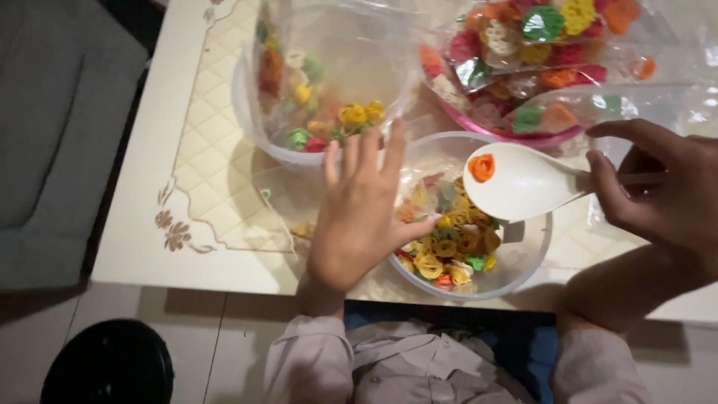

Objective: Scooping colorful snacks from a container into a bowl and then into plastic bags for packaging.

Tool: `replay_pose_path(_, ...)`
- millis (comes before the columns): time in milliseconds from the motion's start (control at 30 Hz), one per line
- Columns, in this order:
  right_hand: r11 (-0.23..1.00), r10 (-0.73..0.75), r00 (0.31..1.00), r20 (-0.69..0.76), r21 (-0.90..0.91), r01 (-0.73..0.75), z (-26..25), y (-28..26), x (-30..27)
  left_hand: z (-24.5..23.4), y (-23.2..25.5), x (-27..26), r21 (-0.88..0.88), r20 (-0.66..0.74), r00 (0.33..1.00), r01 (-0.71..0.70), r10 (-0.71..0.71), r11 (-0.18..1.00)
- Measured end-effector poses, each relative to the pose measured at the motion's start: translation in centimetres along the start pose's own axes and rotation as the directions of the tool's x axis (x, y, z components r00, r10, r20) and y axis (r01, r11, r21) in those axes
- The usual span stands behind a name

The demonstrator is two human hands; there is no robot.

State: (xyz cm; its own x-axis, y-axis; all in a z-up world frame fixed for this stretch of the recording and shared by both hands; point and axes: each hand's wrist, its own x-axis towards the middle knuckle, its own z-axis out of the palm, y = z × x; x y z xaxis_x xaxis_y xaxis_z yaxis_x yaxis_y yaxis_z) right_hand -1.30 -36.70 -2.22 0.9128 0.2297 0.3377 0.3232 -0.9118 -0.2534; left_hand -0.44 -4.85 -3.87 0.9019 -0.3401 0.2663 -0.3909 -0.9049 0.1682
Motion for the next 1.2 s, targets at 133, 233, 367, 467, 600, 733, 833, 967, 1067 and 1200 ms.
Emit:
replay_pose_path(133,0.994,-0.094,0.978,-0.185,-0.064,0.084,1.9,-1.0,0.2,0.6,0.2,0.3,0.122,-0.051,0.997,-0.048,0.055,0.991)
replay_pose_path(233,0.954,-0.232,0.955,-0.183,-0.237,0.186,2.5,-3.2,-0.1,0.7,0.4,0.4,0.142,-0.04,0.997,-0.054,0.06,0.988)
replay_pose_path(367,0.966,-0.215,0.956,-0.199,-0.184,0.179,1.9,-4.5,-0.9,0.3,-0.6,0.4,0.09,-0.049,0.998,-0.041,0.045,0.995)
replay_pose_path(467,0.972,-0.159,0.926,-0.343,0.108,0.207,1.7,-2.7,-1.9,-0.3,-0.8,-0.1,0.167,-0.104,0.993,-0.031,0.049,0.986)
replay_pose_path(600,0.971,-0.238,0.95,-0.2,-0.022,0.239,-0.5,0.2,-2.9,-1.0,-1.5,-0.7,-0.004,0.006,1.0,-0.021,0.021,1.0)
replay_pose_path(733,0.907,-0.417,0.904,-0.095,-0.103,0.408,-1.2,-2.3,-1.3,-1.8,-2.2,-1.6,-0.054,-0.009,0.999,0.032,-0.032,0.998)
replay_pose_path(833,0.839,-0.518,0.85,-0.093,-0.248,0.484,2.8,-3.6,0.7,-1.6,-2.2,-1.7,-0.032,-0.033,0.999,0.006,-0.007,0.999)
replay_pose_path(967,0.8,-0.568,0.782,0.258,-0.048,0.598,6.7,-5.9,3.9,-0.9,-2.0,-1.6,-0.045,0.001,1.0,-0.027,0.027,0.999)
replay_pose_path(1067,0.802,-0.554,0.754,0.352,-0.018,0.597,6.7,-5.0,4.6,-1.0,-2.1,-1.5,-0.053,0.033,0.999,-0.037,0.039,0.998)
replay_pose_path(1200,0.812,-0.563,0.763,0.318,0.038,0.583,6.3,-3.8,4.6,-1.0,-2.4,-1.4,-0.058,0.024,0.999,-0.047,0.049,0.997)
